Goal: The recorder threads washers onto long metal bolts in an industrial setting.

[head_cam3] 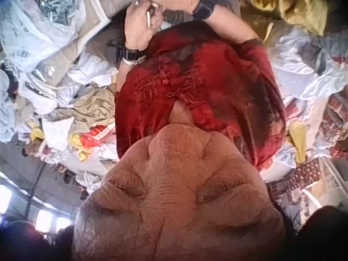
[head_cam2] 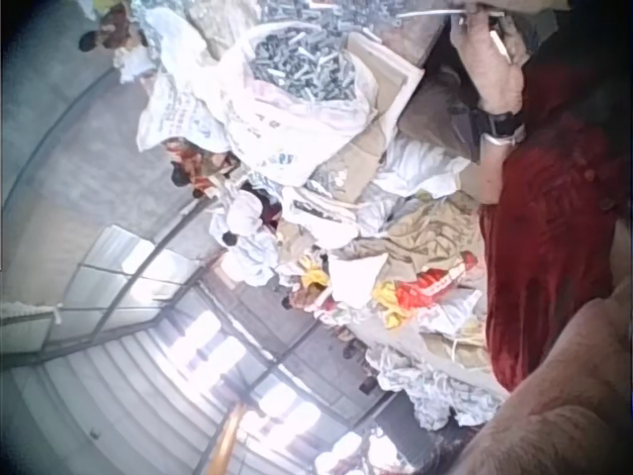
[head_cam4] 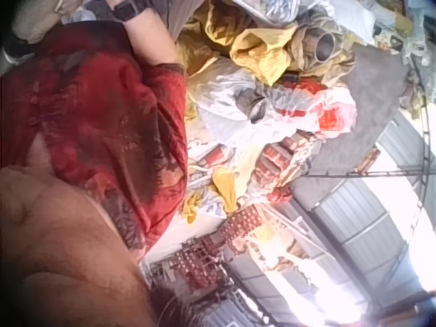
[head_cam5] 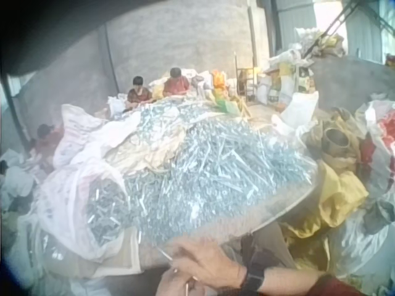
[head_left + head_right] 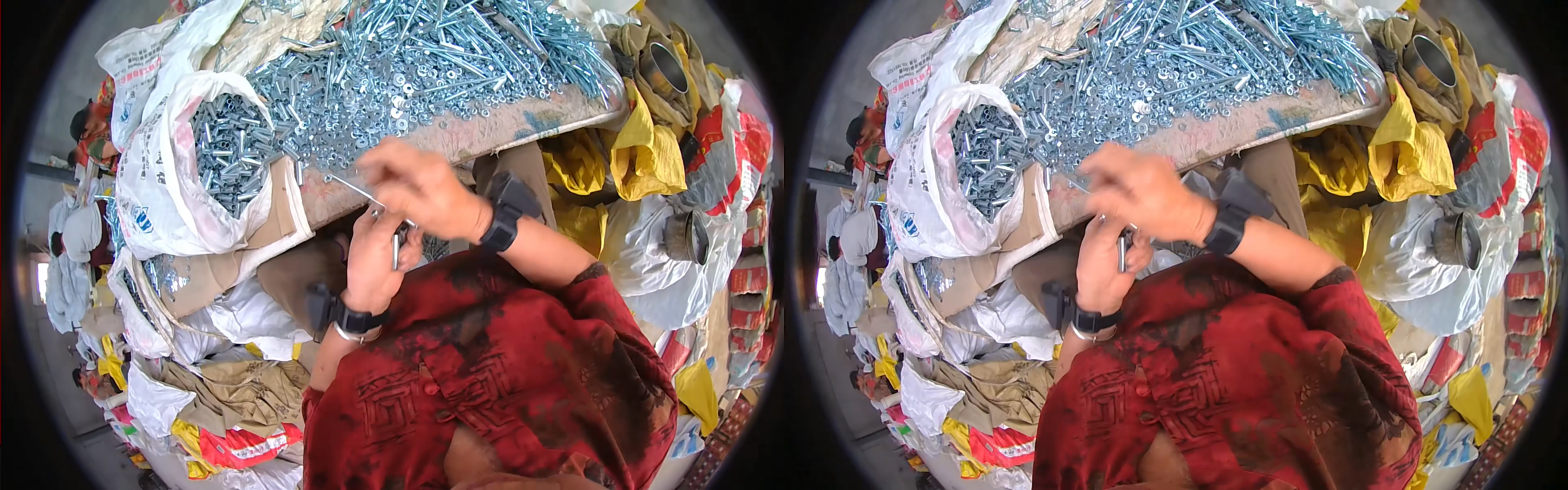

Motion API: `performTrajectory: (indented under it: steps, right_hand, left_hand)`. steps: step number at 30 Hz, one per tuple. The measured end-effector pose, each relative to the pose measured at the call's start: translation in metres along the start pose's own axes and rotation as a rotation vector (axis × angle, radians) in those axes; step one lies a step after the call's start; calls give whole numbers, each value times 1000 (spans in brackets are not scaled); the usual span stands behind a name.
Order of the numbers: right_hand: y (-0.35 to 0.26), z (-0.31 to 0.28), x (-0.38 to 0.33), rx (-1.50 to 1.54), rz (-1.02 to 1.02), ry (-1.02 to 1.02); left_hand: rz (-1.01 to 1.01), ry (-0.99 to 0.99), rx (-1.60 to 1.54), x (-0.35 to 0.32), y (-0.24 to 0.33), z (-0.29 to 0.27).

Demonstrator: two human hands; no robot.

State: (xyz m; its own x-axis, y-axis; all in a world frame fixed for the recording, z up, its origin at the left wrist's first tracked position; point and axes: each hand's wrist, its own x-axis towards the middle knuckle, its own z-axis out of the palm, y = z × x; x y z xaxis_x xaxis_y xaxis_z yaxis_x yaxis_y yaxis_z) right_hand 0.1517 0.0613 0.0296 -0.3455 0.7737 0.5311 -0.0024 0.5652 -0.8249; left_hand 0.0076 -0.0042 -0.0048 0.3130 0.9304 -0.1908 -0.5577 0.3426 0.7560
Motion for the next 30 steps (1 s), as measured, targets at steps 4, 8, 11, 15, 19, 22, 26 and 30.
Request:
performTrajectory:
  steps: [4, 8, 11, 15, 19, 22, 26, 30]
  right_hand:
    - [53, -43, 14, -838, 104, -41]
    - [71, -65, 14, -952, 136, -259]
    - [75, -82, 11, -790, 126, 14]
    - [73, -73, 11, -1139, 235, -124]
    - [72, -65, 16, -1167, 231, -139]
    - [68, -58, 21, -1153, 271, -143]
    - [76, -47, 23, -951, 100, -179]
    - [79, -65, 23, -1274, 148, -267]
  left_hand:
    - [54, 132, 240, -6, 12, 10]
    - [-47, 93, 305, -11, 17, -4]
    - [-43, 148, 478, -14, 21, -7]
    - [-43, 146, 485, -11, 21, -16]
    - [-42, 170, 449, -11, 19, -23]
    - [-63, 140, 403, -14, 24, -25]
    - [-44, 150, 377, -14, 22, -25]
    - [-39, 138, 405, -15, 21, -30]
